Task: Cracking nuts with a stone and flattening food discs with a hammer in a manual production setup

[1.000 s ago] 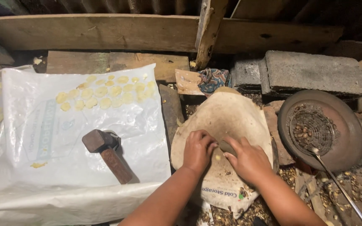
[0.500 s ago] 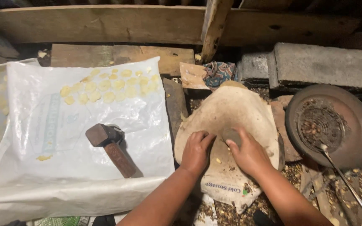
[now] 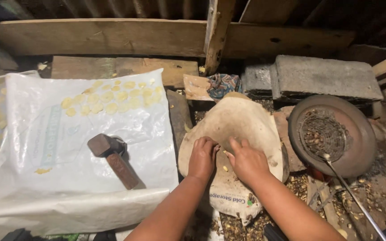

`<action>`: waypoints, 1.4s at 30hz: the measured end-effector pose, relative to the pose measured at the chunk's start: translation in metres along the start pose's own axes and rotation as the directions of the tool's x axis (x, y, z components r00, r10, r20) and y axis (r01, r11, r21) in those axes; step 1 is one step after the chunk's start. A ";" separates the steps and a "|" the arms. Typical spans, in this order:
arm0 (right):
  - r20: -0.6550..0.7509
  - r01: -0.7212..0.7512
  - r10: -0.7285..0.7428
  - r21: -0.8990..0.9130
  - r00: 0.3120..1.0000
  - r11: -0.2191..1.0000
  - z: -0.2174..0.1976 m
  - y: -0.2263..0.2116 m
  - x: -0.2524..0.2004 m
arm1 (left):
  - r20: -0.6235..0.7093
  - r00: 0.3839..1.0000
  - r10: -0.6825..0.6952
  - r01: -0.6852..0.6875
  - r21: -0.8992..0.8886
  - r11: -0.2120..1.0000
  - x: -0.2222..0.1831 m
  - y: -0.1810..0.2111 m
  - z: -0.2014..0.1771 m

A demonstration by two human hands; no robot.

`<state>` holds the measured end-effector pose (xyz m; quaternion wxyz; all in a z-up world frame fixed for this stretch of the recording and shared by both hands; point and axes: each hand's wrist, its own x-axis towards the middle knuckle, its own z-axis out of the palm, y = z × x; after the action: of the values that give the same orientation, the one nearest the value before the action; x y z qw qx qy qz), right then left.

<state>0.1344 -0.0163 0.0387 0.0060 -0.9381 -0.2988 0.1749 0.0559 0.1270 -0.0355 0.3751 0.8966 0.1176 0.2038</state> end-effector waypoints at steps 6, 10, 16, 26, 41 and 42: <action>-0.008 -0.018 0.019 0.053 1.000 0.998 0.009 0.022 -0.022 | 0.026 0.999 -0.039 0.036 0.100 0.994 0.005 -0.005 0.018; 0.035 -0.119 0.116 0.136 0.993 0.983 -0.013 0.012 -0.019 | 0.061 0.997 -0.041 0.033 0.132 0.991 0.005 -0.002 0.013; -0.206 0.218 -0.220 -0.033 0.953 0.975 0.003 -0.005 -0.008 | 0.100 0.994 -0.050 0.033 0.168 0.985 -0.010 0.000 -0.024; 0.183 -0.229 0.177 0.321 0.967 0.919 -0.013 0.012 0.020 | 0.096 0.993 0.073 -0.076 0.025 0.997 -0.005 -0.009 -0.022; -0.102 0.079 -0.077 0.020 0.992 0.997 -0.010 -0.012 0.005 | 0.056 0.998 0.017 -0.030 0.242 0.970 -0.015 -0.013 -0.010; -0.193 0.186 -0.183 -0.002 0.964 0.983 0.000 -0.017 0.003 | 0.058 0.998 0.018 -0.032 0.247 0.969 -0.020 -0.013 -0.008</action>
<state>0.1276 -0.0008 0.0391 0.0585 -0.9186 -0.3815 0.0846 0.0338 0.1344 -0.0453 0.2608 0.9431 0.1205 0.1675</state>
